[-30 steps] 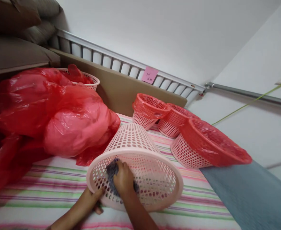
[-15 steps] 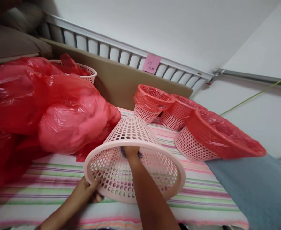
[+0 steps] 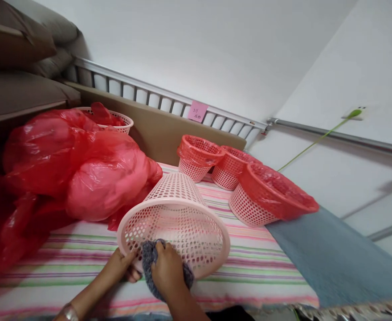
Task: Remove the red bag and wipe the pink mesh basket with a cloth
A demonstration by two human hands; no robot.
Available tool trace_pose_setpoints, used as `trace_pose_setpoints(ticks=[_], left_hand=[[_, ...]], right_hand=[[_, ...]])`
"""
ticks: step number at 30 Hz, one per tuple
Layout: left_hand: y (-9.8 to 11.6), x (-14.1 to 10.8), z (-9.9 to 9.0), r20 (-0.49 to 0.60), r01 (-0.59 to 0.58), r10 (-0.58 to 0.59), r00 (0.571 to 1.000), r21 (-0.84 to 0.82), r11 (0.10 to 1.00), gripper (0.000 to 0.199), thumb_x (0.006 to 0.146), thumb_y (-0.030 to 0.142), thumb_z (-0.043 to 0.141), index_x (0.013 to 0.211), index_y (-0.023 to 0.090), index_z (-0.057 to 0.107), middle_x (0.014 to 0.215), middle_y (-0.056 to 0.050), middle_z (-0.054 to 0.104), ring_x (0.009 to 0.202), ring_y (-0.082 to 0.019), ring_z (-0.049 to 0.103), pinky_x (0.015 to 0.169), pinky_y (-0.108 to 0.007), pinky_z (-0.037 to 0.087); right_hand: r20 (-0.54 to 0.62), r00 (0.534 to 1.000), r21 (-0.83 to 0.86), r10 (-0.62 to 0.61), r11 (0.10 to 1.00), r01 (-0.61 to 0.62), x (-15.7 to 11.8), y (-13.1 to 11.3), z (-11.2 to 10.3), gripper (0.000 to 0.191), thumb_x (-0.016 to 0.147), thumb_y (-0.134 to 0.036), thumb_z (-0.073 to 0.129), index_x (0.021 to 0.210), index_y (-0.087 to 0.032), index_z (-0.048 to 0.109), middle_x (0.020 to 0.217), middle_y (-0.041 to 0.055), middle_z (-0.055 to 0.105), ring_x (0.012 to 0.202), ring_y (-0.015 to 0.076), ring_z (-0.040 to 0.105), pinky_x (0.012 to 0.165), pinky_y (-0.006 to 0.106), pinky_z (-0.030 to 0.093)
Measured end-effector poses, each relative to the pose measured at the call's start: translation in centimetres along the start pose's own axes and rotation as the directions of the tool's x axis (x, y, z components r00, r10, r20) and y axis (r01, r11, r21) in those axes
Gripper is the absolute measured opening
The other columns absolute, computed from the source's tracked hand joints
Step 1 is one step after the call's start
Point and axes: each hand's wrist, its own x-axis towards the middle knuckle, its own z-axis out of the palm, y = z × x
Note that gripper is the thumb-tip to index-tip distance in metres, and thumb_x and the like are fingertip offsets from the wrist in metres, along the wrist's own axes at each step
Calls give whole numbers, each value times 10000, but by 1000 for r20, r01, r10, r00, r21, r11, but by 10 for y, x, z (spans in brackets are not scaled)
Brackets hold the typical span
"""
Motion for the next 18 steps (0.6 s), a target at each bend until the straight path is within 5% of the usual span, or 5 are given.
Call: trace_pose_setpoints(ticks=[18], left_hand=[[8,-4,-2,1,-49,49,999,36,998,487,725,608,523,794,128,569,422,-62,649,398,-225,645,374,-268,492]], right_hand=[[1,1000,23,-7,1000,7,-12,-5,-3,452,694,-158,506,1139,-207,568,1014,99,620,951,262,593,804,330,444]])
